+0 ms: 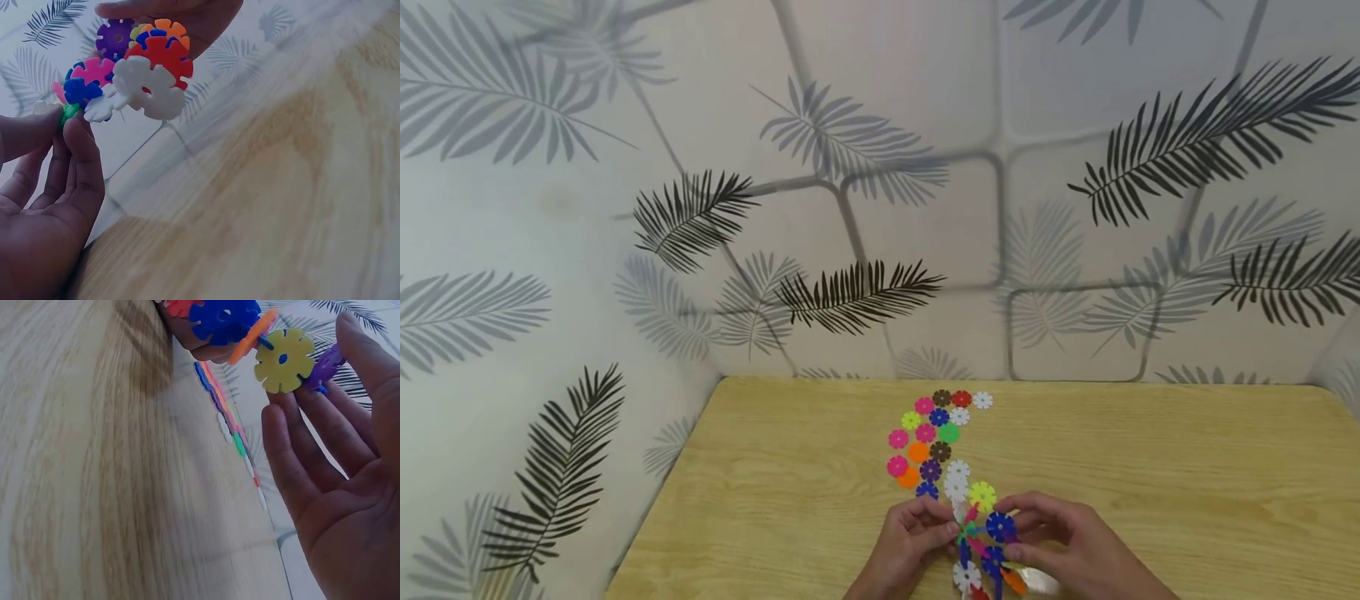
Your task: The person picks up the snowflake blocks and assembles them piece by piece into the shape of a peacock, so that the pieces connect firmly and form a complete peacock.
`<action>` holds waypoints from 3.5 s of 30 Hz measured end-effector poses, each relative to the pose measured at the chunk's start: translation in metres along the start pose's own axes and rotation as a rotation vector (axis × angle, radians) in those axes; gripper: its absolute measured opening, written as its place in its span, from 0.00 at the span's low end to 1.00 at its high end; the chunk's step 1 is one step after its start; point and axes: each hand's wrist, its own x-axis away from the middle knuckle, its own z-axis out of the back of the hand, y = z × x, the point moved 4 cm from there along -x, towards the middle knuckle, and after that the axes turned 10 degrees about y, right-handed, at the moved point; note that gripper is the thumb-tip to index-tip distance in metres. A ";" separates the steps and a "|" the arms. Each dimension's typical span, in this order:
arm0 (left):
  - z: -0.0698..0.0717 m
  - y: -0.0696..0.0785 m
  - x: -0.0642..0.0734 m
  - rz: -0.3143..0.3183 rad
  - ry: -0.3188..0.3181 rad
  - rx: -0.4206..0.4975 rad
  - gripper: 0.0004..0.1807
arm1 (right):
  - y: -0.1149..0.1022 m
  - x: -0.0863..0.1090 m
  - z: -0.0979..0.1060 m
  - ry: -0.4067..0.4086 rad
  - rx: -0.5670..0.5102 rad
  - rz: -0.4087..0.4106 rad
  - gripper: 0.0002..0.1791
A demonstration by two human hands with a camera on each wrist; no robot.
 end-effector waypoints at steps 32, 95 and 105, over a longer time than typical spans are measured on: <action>-0.004 0.001 0.005 0.175 -0.059 0.116 0.19 | -0.013 0.002 -0.002 -0.135 -0.382 -0.028 0.26; -0.004 0.002 0.001 0.028 0.005 0.028 0.15 | -0.023 0.002 0.012 -0.100 0.010 -0.039 0.14; -0.003 0.004 0.001 -0.006 0.030 0.057 0.14 | -0.022 0.010 0.012 0.006 0.044 0.042 0.22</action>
